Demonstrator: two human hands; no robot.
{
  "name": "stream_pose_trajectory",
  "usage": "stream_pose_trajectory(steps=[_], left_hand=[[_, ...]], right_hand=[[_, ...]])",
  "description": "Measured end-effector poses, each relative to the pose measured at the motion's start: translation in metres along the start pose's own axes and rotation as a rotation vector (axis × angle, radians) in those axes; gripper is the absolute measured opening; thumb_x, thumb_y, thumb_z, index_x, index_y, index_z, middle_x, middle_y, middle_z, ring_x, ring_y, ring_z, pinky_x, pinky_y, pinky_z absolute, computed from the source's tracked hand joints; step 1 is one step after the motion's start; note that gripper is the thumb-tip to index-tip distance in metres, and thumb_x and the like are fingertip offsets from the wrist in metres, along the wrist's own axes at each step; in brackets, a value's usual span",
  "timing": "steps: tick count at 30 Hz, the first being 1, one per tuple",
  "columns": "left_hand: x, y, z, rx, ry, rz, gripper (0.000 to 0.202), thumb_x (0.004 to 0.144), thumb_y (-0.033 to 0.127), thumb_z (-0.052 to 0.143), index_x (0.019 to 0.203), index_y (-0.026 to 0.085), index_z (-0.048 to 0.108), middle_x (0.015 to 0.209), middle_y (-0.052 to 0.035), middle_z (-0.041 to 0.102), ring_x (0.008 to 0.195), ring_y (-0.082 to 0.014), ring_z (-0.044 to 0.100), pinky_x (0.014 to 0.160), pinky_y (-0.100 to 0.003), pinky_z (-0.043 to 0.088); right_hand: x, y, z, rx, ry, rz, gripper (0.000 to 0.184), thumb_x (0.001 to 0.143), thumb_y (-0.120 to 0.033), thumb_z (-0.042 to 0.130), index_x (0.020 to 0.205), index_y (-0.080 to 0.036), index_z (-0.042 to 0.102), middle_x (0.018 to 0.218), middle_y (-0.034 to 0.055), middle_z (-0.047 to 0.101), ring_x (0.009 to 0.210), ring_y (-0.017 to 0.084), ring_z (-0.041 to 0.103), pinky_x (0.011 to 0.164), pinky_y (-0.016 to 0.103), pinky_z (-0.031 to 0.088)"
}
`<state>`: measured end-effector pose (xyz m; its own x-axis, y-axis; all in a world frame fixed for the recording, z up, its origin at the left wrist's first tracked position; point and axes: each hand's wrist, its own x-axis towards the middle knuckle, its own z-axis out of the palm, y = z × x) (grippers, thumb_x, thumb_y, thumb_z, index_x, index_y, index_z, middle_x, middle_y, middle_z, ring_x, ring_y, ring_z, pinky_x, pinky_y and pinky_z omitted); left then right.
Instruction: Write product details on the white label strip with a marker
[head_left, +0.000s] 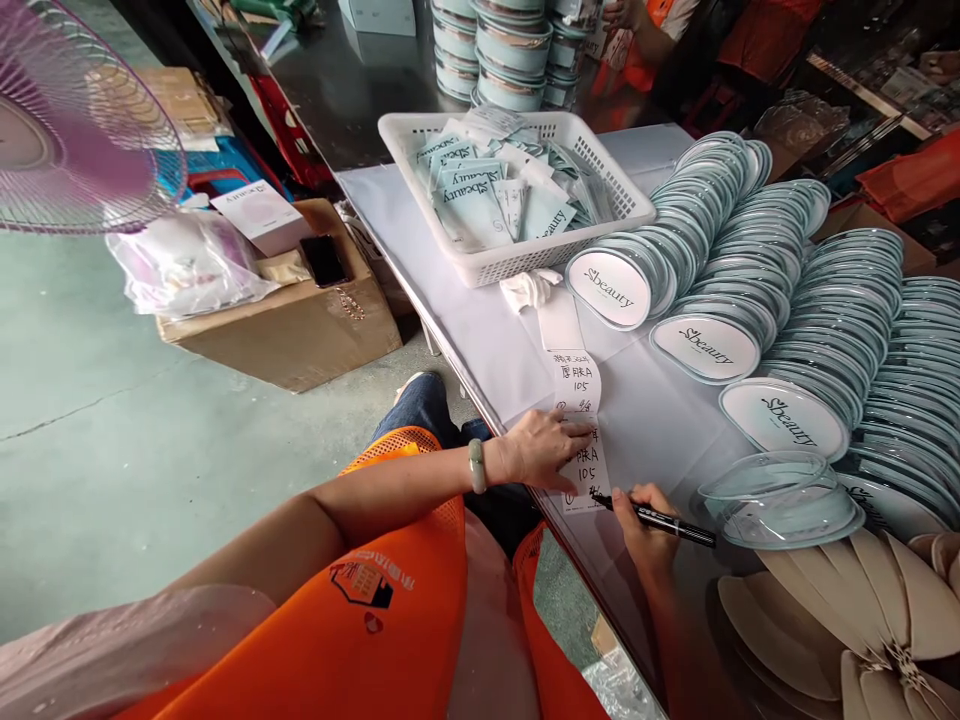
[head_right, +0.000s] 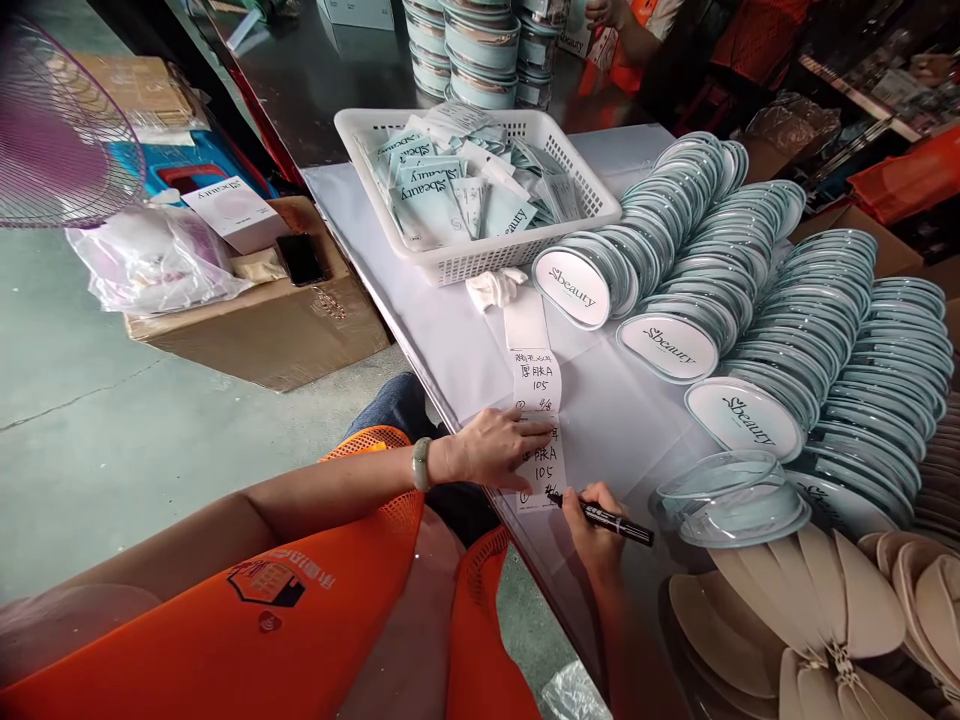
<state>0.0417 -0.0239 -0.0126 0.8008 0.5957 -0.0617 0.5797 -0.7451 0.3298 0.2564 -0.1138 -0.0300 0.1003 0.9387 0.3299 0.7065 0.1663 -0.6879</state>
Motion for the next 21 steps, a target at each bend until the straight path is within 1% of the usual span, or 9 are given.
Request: stream_pose_trajectory(steps=[4,8,13,15,17,19,21], left_hand=[[0.0,0.0,-0.002,0.004,-0.01,0.007,0.074,0.084,0.064,0.066,0.142,0.019,0.057,0.157,-0.0052,0.047,0.124,-0.0339,0.056,0.086,-0.037,0.05],[-0.001,0.001,-0.004,0.008,-0.017,-0.002,0.074,0.085,0.063,0.066,0.143,0.018,0.056,0.157,-0.0043,0.047,0.125,-0.0334,0.056,0.086,-0.038,0.051],[0.0,0.0,-0.002,-0.016,-0.009,0.009,0.074,0.085,0.064,0.066,0.143,0.019,0.057,0.157,-0.0058,0.047,0.124,-0.0346,0.055,0.085,-0.039,0.05],[0.001,-0.001,0.0,-0.026,-0.011,0.009,0.075,0.085,0.063,0.066,0.144,0.018,0.057,0.157,-0.0072,0.047,0.124,-0.0349,0.055,0.087,-0.041,0.05],[0.001,-0.001,0.001,-0.034,-0.013,0.008,0.075,0.085,0.063,0.066,0.144,0.018,0.056,0.157,-0.0078,0.047,0.125,-0.0348,0.055,0.088,-0.041,0.049],[0.002,-0.002,0.001,-0.037,-0.006,0.01,0.075,0.085,0.064,0.066,0.144,0.018,0.057,0.157,-0.0079,0.047,0.125,-0.0346,0.055,0.09,-0.041,0.049],[0.001,-0.002,0.0,-0.036,0.007,0.013,0.075,0.085,0.065,0.066,0.143,0.018,0.057,0.156,-0.0081,0.048,0.126,-0.0348,0.055,0.09,-0.04,0.049]], right_hand=[[-0.001,0.001,0.0,-0.022,0.03,0.03,0.041,0.084,-0.048,0.064,0.059,-0.023,0.044,0.047,-0.0063,0.045,0.042,0.01,0.042,0.045,0.023,0.037],[-0.001,0.003,-0.002,-0.015,-0.022,-0.015,0.04,0.084,-0.042,0.065,0.058,-0.023,0.041,0.046,-0.0074,0.042,0.041,0.009,0.038,0.044,0.023,0.035],[-0.001,0.003,-0.001,0.007,0.029,-0.022,0.04,0.084,-0.042,0.066,0.058,-0.022,0.043,0.048,-0.0071,0.044,0.043,0.009,0.041,0.046,0.022,0.037],[-0.002,0.004,0.0,0.024,0.016,-0.008,0.04,0.083,-0.043,0.067,0.058,-0.022,0.043,0.048,-0.007,0.044,0.043,0.009,0.041,0.046,0.022,0.036],[-0.004,0.006,-0.001,0.056,0.011,0.055,0.042,0.082,-0.046,0.069,0.058,-0.022,0.043,0.048,-0.0066,0.044,0.043,0.01,0.041,0.046,0.023,0.035],[-0.005,0.011,-0.003,0.17,0.06,0.195,0.044,0.081,-0.049,0.07,0.058,-0.023,0.042,0.049,-0.0064,0.043,0.043,0.01,0.041,0.046,0.025,0.034],[-0.004,0.017,-0.007,0.306,0.129,0.322,0.047,0.082,-0.052,0.068,0.061,-0.024,0.037,0.048,-0.0075,0.038,0.042,0.01,0.037,0.044,0.026,0.031]])
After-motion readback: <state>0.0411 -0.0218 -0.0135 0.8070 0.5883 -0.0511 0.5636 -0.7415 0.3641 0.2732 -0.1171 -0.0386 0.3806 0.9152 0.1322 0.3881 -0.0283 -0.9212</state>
